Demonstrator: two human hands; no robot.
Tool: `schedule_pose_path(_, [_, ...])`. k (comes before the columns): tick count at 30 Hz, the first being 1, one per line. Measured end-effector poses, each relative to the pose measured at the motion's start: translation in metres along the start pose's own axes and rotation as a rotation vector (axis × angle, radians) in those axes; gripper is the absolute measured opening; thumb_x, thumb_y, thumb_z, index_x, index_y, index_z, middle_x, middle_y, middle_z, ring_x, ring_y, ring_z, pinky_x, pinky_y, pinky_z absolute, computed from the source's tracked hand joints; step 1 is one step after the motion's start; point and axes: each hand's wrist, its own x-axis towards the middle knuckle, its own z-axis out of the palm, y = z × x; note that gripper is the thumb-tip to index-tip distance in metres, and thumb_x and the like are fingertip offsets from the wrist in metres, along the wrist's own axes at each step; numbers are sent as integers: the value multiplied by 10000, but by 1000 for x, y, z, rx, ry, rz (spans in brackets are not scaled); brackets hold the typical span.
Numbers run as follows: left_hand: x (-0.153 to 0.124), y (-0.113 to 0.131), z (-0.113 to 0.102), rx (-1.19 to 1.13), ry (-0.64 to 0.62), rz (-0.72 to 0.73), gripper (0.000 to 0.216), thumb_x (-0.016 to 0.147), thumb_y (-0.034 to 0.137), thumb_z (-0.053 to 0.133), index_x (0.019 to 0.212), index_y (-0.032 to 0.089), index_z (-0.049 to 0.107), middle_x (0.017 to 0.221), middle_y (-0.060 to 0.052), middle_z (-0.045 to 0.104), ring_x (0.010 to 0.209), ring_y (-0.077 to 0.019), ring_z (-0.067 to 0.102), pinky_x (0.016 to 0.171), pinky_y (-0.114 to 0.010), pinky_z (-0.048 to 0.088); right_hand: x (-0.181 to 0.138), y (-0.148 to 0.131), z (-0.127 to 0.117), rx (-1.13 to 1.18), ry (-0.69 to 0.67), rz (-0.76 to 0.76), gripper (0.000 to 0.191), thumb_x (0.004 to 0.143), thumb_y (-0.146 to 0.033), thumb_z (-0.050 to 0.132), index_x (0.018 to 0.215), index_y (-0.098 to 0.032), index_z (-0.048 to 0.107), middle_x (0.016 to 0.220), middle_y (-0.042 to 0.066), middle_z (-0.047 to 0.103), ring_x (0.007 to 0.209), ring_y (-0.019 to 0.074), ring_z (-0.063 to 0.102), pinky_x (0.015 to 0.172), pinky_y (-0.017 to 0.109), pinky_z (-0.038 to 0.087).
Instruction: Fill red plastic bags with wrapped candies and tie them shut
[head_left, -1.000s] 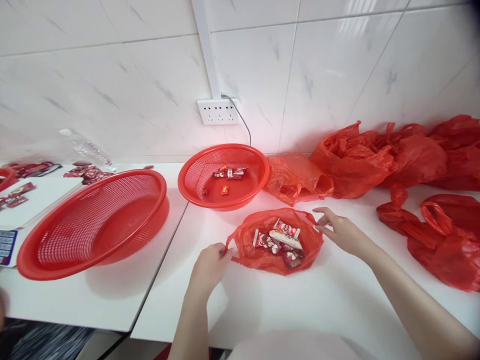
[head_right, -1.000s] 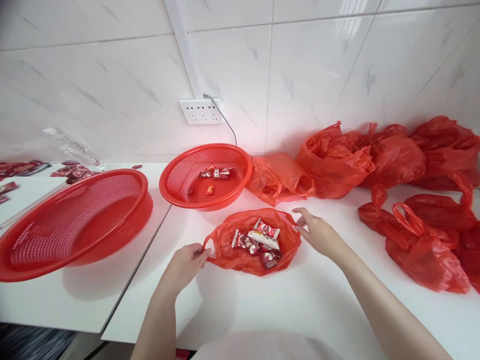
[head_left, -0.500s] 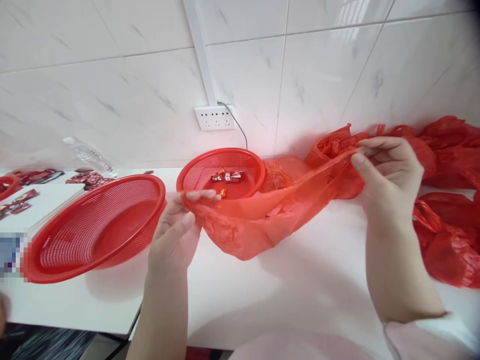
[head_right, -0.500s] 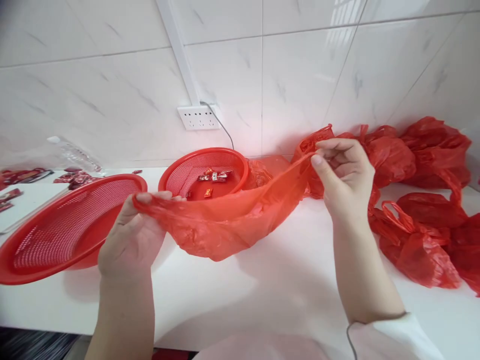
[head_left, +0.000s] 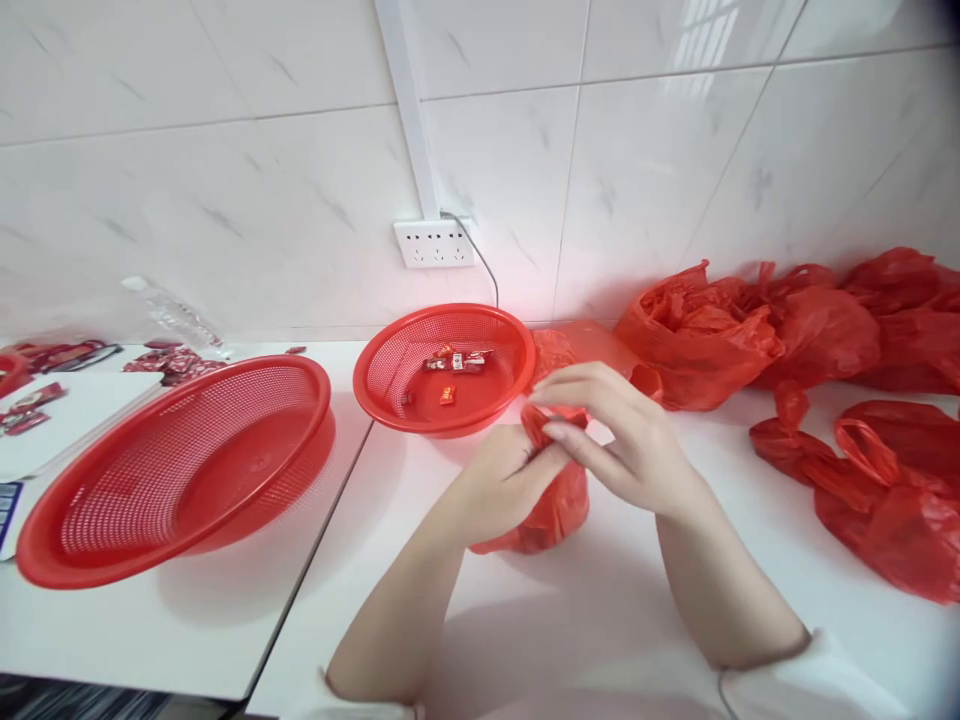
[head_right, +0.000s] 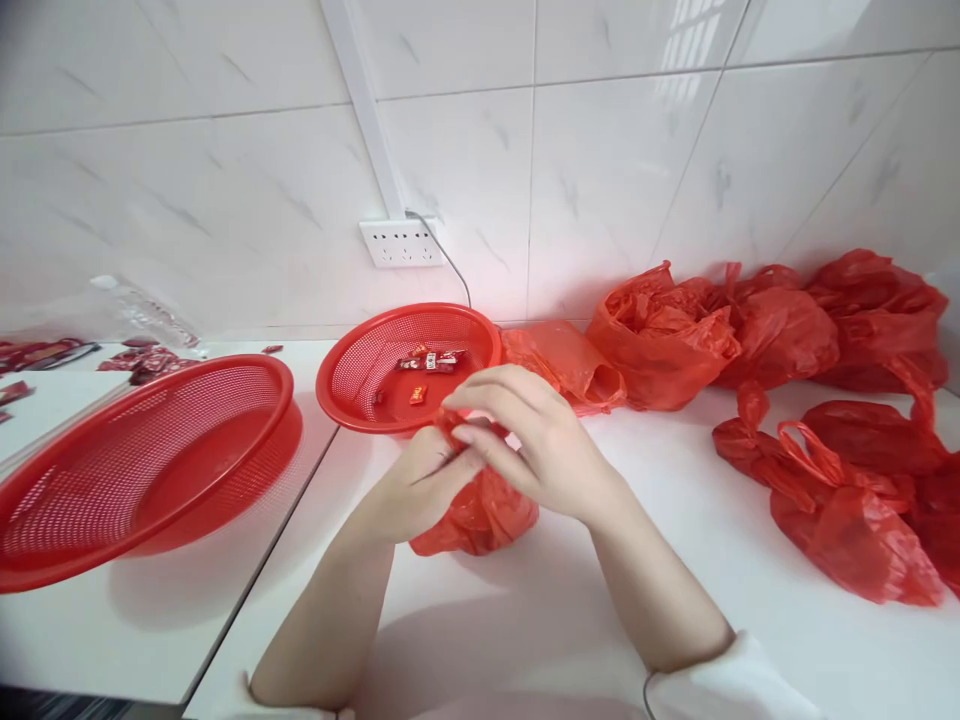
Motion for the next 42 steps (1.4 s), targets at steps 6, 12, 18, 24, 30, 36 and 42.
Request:
schedule_pose_path(6, [3,-9,-12,-180,34,-137,368,950,467,422,787,176,578,570,45,420,442,-55,344,445,-201,319,2,12,-6,35,-177,168,230,926,-158,495,1117,-232,600,993,37,675,898,168,637,761,290,516])
schedule_pose_path(12, [7,-14,-18,-339,95,-244,436,941,543,369,1088,208,607,349,79,402,260,-73,302,340,-191,246,-1,21,-5,-100,-55,203,172,891,-142,496,995,-222,607,936,28,671,852,172,639,729,300,519])
schedule_pose_path(18, [15,-20,-35,-555,179,-210,416,938,477,438,1221,214,592,549,12,599,461,-93,522,566,-220,449,-3,26,-15,-253,34,228,140,866,-132,508,924,-221,600,885,32,670,825,192,630,736,337,501])
schedule_pose_path(24, [17,-24,-31,-568,176,-227,371,919,434,494,1139,178,649,616,-23,580,602,-149,563,616,-281,483,-4,13,-18,-60,-273,190,173,826,-85,496,903,-217,576,859,20,650,723,151,595,644,282,476])
schedule_pose_path(30, [14,-21,-34,-294,93,-95,184,883,292,560,976,190,681,680,-12,589,631,-128,549,676,-279,480,-4,12,-25,47,-427,183,123,843,-132,535,896,-221,601,862,7,664,754,149,605,678,286,484])
schedule_pose_path(36, [1,-17,-40,602,-22,164,195,802,82,492,811,205,644,907,-32,619,768,-149,592,713,-273,473,2,27,-11,208,-224,313,122,912,-289,544,933,-209,634,987,43,675,927,178,628,826,331,509])
schedule_pose_path(42, [4,-29,-36,879,269,578,289,829,0,411,890,206,605,1117,-68,583,1024,-181,595,790,-286,515,2,48,18,650,-181,562,331,950,-337,477,1267,-253,522,1345,71,544,1147,181,587,929,382,523])
